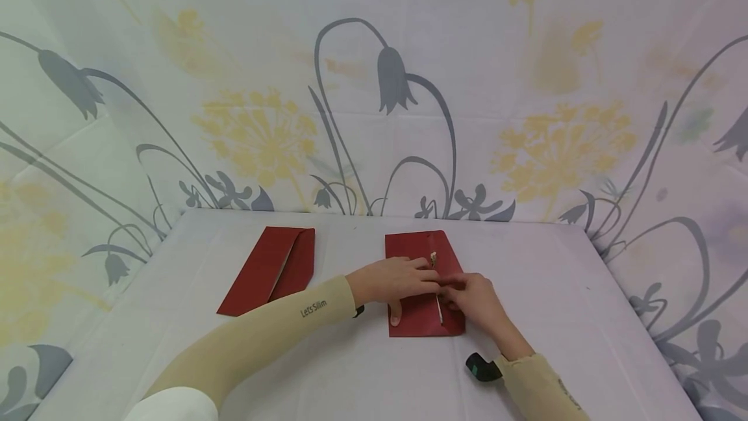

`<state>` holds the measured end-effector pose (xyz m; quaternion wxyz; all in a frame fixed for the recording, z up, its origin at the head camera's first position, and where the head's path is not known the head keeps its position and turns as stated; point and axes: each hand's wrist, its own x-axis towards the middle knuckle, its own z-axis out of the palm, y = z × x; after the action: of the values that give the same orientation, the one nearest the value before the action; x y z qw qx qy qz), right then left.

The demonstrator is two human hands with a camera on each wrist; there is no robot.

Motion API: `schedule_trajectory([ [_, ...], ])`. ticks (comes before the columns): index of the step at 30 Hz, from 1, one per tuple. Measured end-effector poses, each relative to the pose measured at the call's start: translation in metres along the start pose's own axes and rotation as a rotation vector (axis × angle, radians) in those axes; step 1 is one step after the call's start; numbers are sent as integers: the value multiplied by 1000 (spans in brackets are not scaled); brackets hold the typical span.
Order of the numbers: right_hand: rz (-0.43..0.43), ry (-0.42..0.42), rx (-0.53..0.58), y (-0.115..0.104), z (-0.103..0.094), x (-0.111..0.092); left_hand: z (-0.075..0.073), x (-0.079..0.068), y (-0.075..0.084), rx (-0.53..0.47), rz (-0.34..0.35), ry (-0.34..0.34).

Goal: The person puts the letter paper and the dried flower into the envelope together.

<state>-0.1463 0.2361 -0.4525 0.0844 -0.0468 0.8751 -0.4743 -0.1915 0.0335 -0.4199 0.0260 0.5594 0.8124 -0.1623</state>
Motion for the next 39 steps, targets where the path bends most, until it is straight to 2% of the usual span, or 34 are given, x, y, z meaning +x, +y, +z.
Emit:
schedule_trajectory([
  [6, 17, 56, 60, -1, -2, 4, 0, 0, 1, 23, 15, 4],
  [17, 65, -1, 254, -1, 3, 11, -1, 0, 2, 26, -2, -12],
  [29, 96, -99, 318, -2, 6, 11, -2, -2, 1, 38, 3, -3],
  [34, 91, -80, 323, -2, 5, 10, -1, -2, 1, 28, 2, -5],
  [39, 49, -59, 342, 1, 0, 7, -1, -1, 1, -2, -2, -26],
])
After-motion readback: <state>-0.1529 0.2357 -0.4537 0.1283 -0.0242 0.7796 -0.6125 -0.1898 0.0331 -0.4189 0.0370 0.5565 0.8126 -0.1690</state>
